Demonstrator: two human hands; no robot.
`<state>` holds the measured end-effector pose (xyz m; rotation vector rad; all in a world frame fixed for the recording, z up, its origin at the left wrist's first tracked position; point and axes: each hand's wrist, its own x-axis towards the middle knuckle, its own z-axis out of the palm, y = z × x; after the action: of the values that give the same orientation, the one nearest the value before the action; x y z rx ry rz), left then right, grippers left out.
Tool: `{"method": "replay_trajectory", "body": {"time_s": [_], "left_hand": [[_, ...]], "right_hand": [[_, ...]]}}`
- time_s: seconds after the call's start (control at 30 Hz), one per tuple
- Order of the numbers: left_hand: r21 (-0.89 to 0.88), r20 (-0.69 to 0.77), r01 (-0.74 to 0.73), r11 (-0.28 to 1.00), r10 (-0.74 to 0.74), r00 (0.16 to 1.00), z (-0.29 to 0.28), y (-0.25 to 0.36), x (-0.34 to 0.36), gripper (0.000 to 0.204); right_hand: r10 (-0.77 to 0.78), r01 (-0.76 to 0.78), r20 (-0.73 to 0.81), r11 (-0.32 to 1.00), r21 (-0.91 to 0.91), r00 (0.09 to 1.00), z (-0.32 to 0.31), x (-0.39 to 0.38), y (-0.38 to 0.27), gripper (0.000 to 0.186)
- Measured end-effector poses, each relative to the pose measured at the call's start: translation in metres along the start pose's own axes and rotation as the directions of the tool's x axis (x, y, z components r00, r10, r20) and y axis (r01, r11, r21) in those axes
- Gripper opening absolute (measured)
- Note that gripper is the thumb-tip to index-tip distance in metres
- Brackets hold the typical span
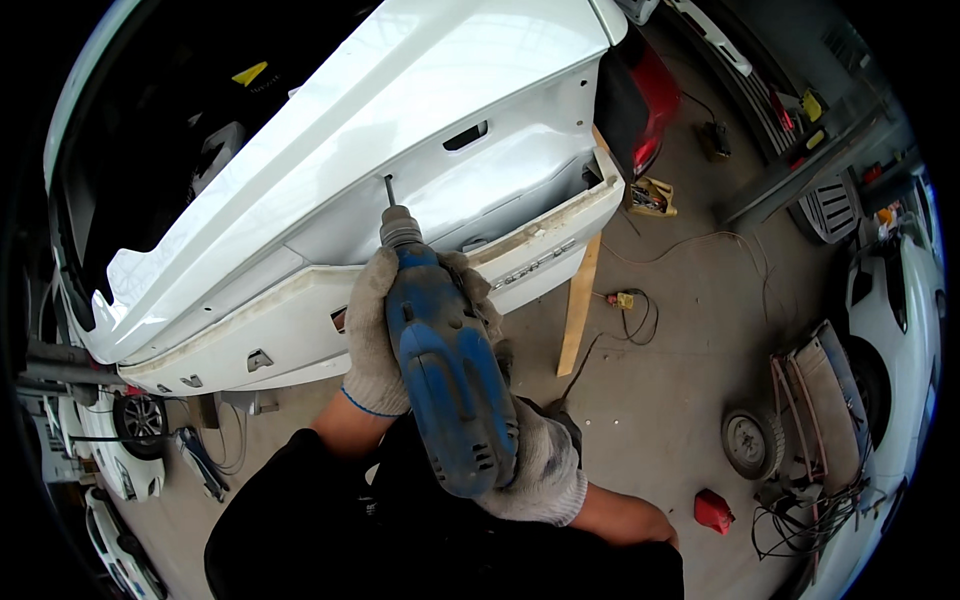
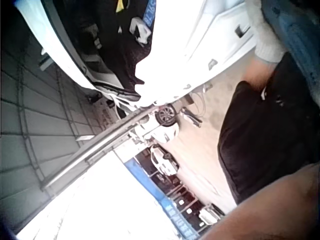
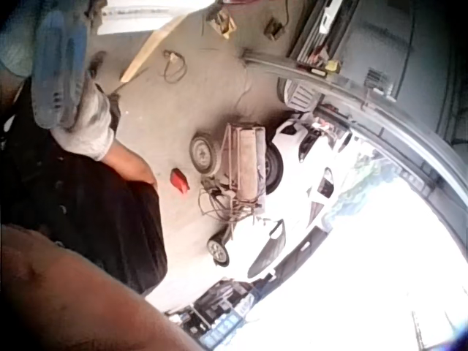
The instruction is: The person uses a corded electric drill to make multiple holes in a white car trunk lid propped on a wooden support. They then pick up a red and black trim piece and place it on a tire.
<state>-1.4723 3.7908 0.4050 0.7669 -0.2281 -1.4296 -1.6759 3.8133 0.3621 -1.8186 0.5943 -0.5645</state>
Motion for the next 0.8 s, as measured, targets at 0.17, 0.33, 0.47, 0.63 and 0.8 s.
{"method": "replay_trajectory", "body": {"time_s": [0.17,0.33,0.47,0.63,0.8], "left_hand": [[0.086,0.060,-0.045,0.995,0.039,0.997,-0.005,0.004,0.009,0.074],[-0.052,0.168,-0.024,0.998,0.032,0.985,-0.022,-0.004,0.017,0.072],[-0.088,0.241,-0.009,0.996,0.031,0.970,-0.026,-0.003,0.016,0.069],[-0.102,0.249,0.026,0.994,0.000,0.969,-0.029,-0.003,0.010,0.074],[-0.026,0.210,0.050,0.998,-0.044,0.977,-0.028,0.004,0.004,0.074]], "right_hand": [[-0.168,0.110,-0.182,0.950,-0.291,0.969,0.010,-0.004,-0.002,0.076],[-0.229,0.128,-0.208,0.904,-0.407,0.951,0.016,-0.004,-0.008,0.078],[-0.225,0.136,-0.203,0.916,-0.376,0.953,0.013,0.002,-0.016,0.079],[-0.190,0.093,-0.216,0.915,-0.392,0.958,0.031,-0.007,-0.016,0.081],[-0.107,0.016,-0.260,0.944,-0.329,0.960,0.049,-0.010,-0.019,0.082]]}}
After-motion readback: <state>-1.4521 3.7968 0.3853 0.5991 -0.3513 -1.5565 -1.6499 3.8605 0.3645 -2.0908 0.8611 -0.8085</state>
